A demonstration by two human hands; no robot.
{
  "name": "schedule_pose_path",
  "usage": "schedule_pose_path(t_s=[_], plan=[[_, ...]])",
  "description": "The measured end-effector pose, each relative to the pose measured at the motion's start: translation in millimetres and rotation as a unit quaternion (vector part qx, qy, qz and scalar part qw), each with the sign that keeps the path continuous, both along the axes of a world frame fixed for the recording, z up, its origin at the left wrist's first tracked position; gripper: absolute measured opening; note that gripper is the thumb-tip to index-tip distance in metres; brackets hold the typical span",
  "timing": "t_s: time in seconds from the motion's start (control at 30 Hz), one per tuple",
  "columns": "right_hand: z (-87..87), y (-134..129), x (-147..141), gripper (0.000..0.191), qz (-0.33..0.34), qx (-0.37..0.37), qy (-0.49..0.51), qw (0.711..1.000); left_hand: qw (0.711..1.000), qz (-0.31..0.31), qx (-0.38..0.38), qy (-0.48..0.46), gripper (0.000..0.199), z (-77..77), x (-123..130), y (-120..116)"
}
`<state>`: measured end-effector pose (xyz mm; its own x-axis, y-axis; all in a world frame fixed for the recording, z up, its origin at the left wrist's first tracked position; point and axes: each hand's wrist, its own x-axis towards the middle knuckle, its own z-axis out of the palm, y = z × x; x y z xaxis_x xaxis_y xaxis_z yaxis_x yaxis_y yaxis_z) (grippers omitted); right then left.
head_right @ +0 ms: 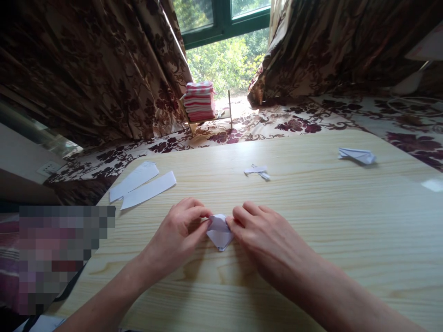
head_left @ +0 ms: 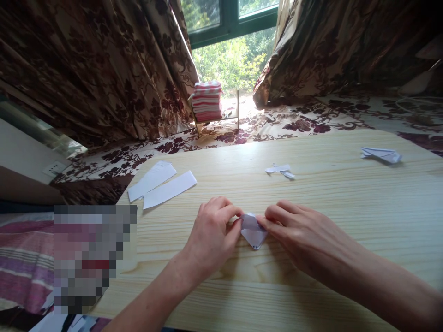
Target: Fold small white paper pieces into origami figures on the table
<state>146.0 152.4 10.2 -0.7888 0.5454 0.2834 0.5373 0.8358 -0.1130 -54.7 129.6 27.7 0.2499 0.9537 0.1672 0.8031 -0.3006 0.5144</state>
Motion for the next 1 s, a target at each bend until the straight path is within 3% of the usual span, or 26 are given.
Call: schedule_pose_path(t_s=[0.23,0.37,0.5,0.63,0.77,0.9,1.0], plan=[[1.1,-0.1,-0.6,0.021,0.000,-0.001,0.006,1.000,0.982,-0.123,0.070,0.123,0.027,1.6,-7.0,2.5],[-0.2,1.0,-1.3,0.021,-0.001,0.009,0.004,1.000,0.962,-0.158,0.114,0.190,0.024,-1.0,-10.6,5.4],[-0.4,0.0,-0.3,0.020,-0.005,0.016,0.006,1.000,0.959,-0.175,0.137,0.176,0.028,-0.4,-15.3,1.4],[-0.4,-0.4,0.3,0.022,0.000,0.013,0.008,1.000,0.978,-0.156,0.091,0.104,0.026,5.6,-13.4,-4.0],[-1.4,0.3,0.4,0.023,0.003,0.017,0.014,1.000,0.995,-0.082,0.044,0.030,0.014,2.5,-3.2,-0.5],[-1.7,0.7,0.4,0.023,0.002,0.016,0.012,1.000,0.999,-0.029,0.037,0.009,0.014,-6.3,6.1,5.6],[-1.1,0.9,0.3,0.022,0.001,0.011,0.018,1.000,0.998,-0.034,0.055,0.019,0.012,-9.9,8.8,7.4]])
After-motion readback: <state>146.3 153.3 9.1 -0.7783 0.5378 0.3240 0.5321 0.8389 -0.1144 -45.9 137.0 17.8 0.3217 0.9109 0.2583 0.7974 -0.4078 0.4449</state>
